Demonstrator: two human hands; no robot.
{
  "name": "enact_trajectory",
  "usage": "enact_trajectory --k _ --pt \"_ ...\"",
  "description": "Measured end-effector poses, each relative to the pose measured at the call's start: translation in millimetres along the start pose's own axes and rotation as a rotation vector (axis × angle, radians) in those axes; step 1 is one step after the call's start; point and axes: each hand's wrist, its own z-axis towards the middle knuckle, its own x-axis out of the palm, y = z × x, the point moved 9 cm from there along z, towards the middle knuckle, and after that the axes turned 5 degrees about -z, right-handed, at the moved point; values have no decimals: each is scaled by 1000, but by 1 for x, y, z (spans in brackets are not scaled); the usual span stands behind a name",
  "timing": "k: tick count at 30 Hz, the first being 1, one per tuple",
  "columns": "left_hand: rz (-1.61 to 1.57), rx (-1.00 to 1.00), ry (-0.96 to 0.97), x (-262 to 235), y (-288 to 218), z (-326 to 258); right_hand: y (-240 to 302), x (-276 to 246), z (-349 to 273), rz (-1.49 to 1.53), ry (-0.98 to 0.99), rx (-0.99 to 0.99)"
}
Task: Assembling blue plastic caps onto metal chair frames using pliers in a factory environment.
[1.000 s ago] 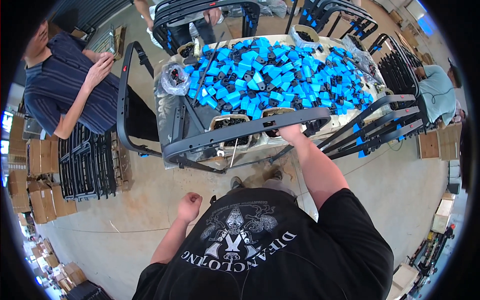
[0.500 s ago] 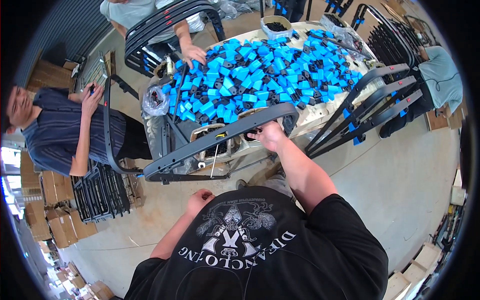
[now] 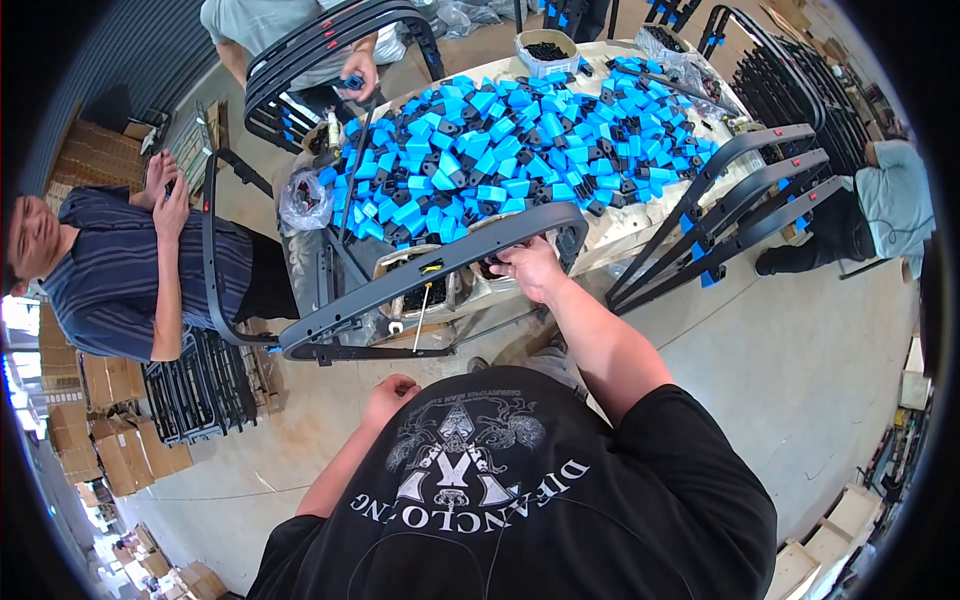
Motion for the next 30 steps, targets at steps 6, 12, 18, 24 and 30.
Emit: enact_trajectory --k 6,12,18,24,30 --pt "4 -19 -2 -9 20 -4 30 14 25 -174 -133 -294" --pt "-81 -120 -11 -18 57 -15 32 74 65 -496 -63 -77" --pt "-74 -165 -40 -34 91 -28 39 36 62 -1594 -300 -475" --pt "-87 -209 14 -23 118 -36 4 48 56 -2010 25 -647" --pt "-65 -216 0 -25 71 -40 10 69 43 -2178 10 -589"
